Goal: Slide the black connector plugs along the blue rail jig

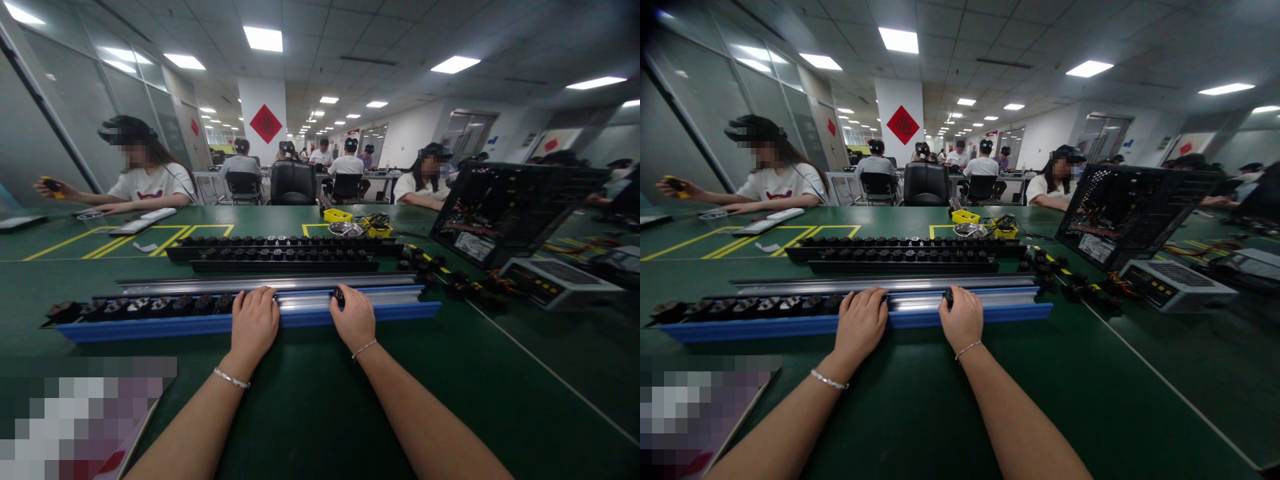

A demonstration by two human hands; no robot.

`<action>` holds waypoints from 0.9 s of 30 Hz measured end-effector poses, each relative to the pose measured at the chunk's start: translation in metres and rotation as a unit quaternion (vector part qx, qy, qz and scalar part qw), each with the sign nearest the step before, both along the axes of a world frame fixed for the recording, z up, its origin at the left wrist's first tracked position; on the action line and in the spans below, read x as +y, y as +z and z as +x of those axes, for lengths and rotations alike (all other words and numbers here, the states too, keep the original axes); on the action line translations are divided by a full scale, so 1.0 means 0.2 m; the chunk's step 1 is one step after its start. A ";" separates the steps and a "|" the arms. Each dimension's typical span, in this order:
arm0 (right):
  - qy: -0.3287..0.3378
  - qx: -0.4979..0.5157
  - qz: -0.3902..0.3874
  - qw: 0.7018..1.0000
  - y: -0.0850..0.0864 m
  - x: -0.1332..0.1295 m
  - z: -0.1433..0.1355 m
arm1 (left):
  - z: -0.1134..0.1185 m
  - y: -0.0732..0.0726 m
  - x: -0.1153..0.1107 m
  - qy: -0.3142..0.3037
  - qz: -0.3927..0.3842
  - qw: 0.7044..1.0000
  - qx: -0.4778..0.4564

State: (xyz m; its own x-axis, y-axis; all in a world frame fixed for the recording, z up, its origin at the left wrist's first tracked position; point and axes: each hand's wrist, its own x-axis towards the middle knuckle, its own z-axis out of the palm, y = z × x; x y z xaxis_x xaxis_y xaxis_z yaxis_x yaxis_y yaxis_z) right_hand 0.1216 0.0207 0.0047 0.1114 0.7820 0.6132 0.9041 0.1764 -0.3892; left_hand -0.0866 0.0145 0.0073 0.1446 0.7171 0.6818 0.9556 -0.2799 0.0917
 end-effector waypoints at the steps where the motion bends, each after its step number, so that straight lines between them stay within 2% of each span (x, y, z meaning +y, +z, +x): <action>1: 0.000 0.000 -0.001 1.000 0.00 0.00 0.00 | 0.00 0.00 0.00 -0.001 -0.001 1.000 0.000; 27: -0.027 0.003 0.002 1.000 0.01 0.00 0.05 | 0.00 0.00 0.00 0.003 0.003 1.000 0.009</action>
State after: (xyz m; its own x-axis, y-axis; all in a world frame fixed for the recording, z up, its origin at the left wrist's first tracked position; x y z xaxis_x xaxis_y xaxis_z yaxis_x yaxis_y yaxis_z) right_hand 0.1318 0.0212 0.0059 0.1581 0.7724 0.6152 0.9098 0.1281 -0.3947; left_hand -0.0865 0.0141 0.0076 0.1528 0.7143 0.6829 0.9585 -0.2755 0.0737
